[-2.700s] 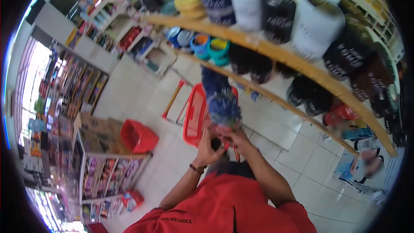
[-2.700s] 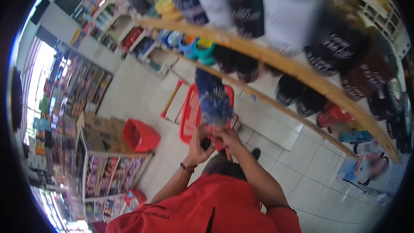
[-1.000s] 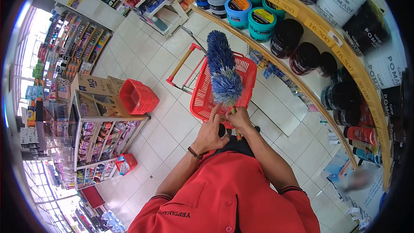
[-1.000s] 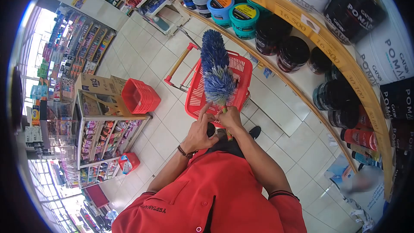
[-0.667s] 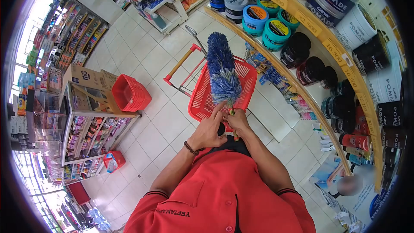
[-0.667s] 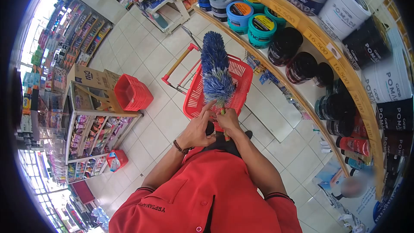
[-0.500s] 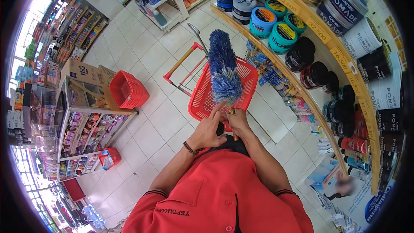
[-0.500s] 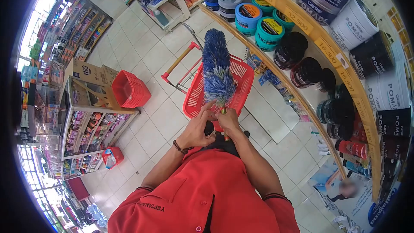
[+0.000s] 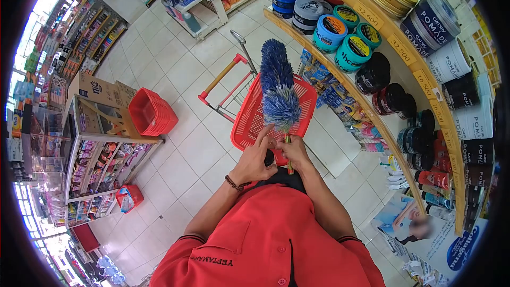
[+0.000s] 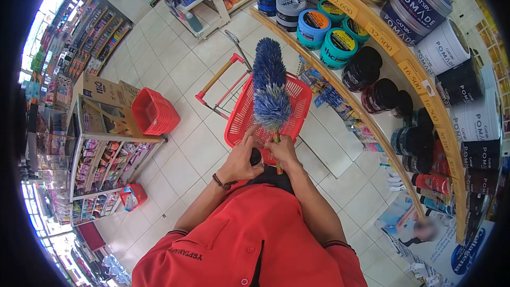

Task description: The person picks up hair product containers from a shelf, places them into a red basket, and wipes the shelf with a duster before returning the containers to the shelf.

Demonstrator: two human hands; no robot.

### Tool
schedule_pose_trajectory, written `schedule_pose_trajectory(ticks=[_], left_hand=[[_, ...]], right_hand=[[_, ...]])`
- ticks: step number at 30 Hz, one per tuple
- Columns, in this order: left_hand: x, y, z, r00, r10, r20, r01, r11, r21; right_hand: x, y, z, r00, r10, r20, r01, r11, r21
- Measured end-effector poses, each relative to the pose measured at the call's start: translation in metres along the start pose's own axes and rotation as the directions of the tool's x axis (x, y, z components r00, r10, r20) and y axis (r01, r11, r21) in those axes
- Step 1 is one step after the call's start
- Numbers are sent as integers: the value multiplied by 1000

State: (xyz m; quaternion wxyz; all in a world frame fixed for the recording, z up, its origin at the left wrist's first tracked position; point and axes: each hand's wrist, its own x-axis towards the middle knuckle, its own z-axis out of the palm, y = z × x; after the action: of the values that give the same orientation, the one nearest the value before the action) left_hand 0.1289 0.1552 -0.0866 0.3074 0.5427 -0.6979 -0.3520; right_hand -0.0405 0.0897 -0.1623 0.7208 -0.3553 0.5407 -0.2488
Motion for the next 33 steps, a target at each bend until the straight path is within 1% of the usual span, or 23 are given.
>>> schedule_pose_trajectory(ticks=[2, 4, 6, 8, 10, 11, 13, 15, 17, 18, 20, 23, 26, 27, 28, 29, 31, 32, 33], left_hand=[[1, -5, 2, 999, -17, 30, 16, 999, 37], [2, -4, 1, 999, -9, 45, 7, 999, 47], [4, -5, 0, 998, 0, 61, -4, 998, 59], [6, -9, 0, 996, 33, 78, -41, 994, 101], [9, -6, -2, 995, 60, 77, -67, 993, 97], [10, -5, -2, 994, 82, 75, -89, 992, 95], [12, -7, -1, 992, 110, 59, -114, 991, 71], [14, -4, -2, 990, 136, 42, -138, 989, 48], [16, 5, -7, 989, 64, 131, -83, 986, 144], [16, 3, -5, 989, 65, 133, -84, 986, 144], [14, -3, 1, 993, 78, 90, -86, 992, 87], [15, 1, 0, 993, 51, 106, -60, 995, 80], [14, 0, 4, 994, 55, 95, -62, 995, 74], [15, -1, 5, 994, 55, 95, -62, 995, 75], [15, -3, 6, 994, 86, 62, -87, 996, 13], [15, -5, 7, 993, 115, 27, -114, 992, -46], [15, -5, 3, 992, 127, 12, -127, 991, -48], [15, -6, 2, 990, 140, -2, -140, 989, -52], [15, -7, 2, 990, 141, -3, -141, 989, -51]], right_hand=[[1, -1, 0, 1000, -2, -14, 2, 1000, -18], [6, 4, 0, 999, -27, -24, 24, 996, -89], [9, 3, 0, 999, -26, -46, 20, 993, -114], [9, 0, 2, 997, -26, -71, 16, 990, -137], [9, -4, 5, 994, -67, -84, 50, 982, -184], [7, -6, 4, 994, -68, -87, 51, 982, -182], [-3, -24, 7, 997, 2, -74, -15, 984, -177], [0, -21, 8, 997, -12, -78, 0, 989, -151], [3, -17, 6, 996, -26, -80, 16, 992, -126], [4, -16, 3, 997, -27, -67, 18, 990, -140], [6, -13, 0, 998, -28, -55, 19, 988, -153], [14, -2, -4, 997, -41, -58, 32, 987, -160], [15, -1, -5, 998, -42, -54, 34, 989, -144], [14, -2, -5, 996, -50, -70, 36, 981, -191], [14, -4, -5, 995, -59, -84, 38, 971, -237], [13, -6, -6, 995, -60, -83, 38, 971, -237], [12, -9, -9, 999, 38, -39, -40, 997, -61], [11, -10, -10, 999, 38, -38, -40, 997, -61], [12, -10, -11, 999, 46, -24, -47, 999, -18]])
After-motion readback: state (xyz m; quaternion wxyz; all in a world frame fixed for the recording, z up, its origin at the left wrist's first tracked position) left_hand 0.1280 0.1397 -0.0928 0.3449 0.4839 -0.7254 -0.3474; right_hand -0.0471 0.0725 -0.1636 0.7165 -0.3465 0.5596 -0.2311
